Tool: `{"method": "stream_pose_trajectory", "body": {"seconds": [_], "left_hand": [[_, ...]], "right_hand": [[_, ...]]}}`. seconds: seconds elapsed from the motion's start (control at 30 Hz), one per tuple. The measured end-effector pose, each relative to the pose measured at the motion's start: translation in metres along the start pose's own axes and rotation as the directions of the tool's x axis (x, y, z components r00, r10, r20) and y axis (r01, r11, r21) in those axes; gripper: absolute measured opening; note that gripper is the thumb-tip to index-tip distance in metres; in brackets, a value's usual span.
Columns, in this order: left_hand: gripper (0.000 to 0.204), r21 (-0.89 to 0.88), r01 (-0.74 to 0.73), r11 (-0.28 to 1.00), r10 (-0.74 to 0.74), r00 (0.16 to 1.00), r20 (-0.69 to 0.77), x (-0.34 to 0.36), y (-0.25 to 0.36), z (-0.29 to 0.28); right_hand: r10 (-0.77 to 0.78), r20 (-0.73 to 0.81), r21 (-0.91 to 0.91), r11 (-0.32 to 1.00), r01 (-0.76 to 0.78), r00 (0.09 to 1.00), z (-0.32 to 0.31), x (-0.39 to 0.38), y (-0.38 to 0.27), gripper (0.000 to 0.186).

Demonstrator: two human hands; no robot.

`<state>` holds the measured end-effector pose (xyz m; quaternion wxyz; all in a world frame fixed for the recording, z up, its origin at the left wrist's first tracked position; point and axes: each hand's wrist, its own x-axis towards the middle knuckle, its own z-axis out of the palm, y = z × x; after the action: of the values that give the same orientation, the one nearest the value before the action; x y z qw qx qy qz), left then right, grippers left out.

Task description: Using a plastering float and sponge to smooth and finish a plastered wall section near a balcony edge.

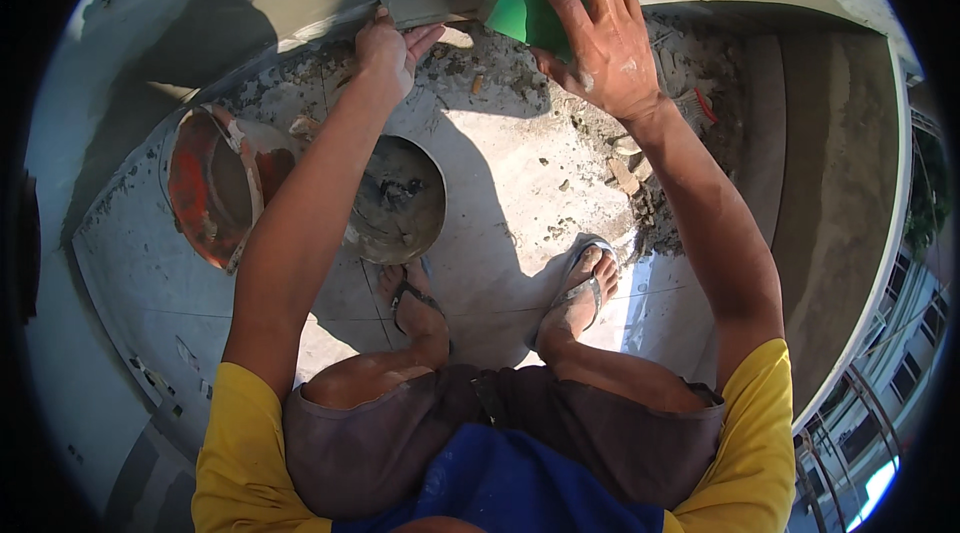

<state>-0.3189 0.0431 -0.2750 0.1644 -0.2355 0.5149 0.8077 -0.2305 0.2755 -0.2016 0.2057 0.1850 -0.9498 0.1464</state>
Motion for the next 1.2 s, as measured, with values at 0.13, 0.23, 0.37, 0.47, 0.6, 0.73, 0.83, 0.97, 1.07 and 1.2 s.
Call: {"method": "stream_pose_trajectory", "body": {"seconds": [0.13, 0.23, 0.37, 0.47, 0.6, 0.73, 0.83, 0.97, 1.07, 1.2], "left_hand": [[0.039, -0.004, 0.003, 1.0, -0.004, 1.0, -0.023, -0.003, -0.001, 0.003], [0.039, -0.031, 0.011, 0.999, -0.013, 0.999, -0.051, 0.001, -0.004, 0.001], [0.038, -0.065, 0.018, 0.998, -0.018, 1.0, -0.008, 0.005, -0.004, -0.006], [0.036, -0.061, 0.024, 0.998, -0.025, 1.0, -0.018, 0.0, 0.0, 0.001], [0.035, -0.09, 0.05, 0.995, -0.056, 0.996, -0.068, -0.001, 0.0, 0.003], [0.026, -0.082, 0.064, 0.995, -0.069, 0.996, -0.061, 0.011, -0.008, -0.008], [0.025, -0.15, 0.076, 0.986, -0.087, 0.994, -0.067, 0.015, -0.008, -0.009], [0.027, -0.11, 0.066, 0.992, -0.071, 0.996, -0.05, 0.008, -0.005, -0.005], [0.029, -0.161, 0.06, 0.985, -0.068, 0.997, -0.043, 0.003, -0.002, -0.002], [0.033, -0.129, 0.046, 0.991, -0.054, 0.997, -0.06, 0.001, 0.001, -0.002]], "right_hand": [[-0.184, 0.025, -0.113, 0.976, 0.185, 0.983, 0.016, 0.024, -0.003, 0.078], [-0.269, 0.007, -0.12, 0.956, 0.268, 0.963, 0.039, 0.034, -0.012, 0.073], [-0.325, 0.049, -0.199, 0.923, 0.328, 0.944, 0.046, 0.035, -0.008, 0.072], [-0.291, 0.014, -0.282, 0.917, 0.282, 0.957, 0.036, 0.018, 0.015, 0.073], [-0.297, -0.011, -0.241, 0.927, 0.286, 0.955, 0.033, 0.007, 0.001, 0.073], [-0.405, 0.011, -0.199, 0.895, 0.399, 0.914, 0.052, 0.027, -0.026, 0.067], [-0.395, 0.056, -0.225, 0.89, 0.397, 0.917, 0.06, 0.031, -0.035, 0.063], [-0.364, 0.092, -0.272, 0.886, 0.375, 0.927, 0.047, 0.022, -0.032, 0.064], [-0.356, 0.095, -0.341, 0.866, 0.366, 0.93, 0.03, 0.011, -0.031, 0.062], [-0.212, 0.089, -0.461, 0.857, 0.229, 0.973, 0.016, -0.006, -0.031, 0.057]]}}
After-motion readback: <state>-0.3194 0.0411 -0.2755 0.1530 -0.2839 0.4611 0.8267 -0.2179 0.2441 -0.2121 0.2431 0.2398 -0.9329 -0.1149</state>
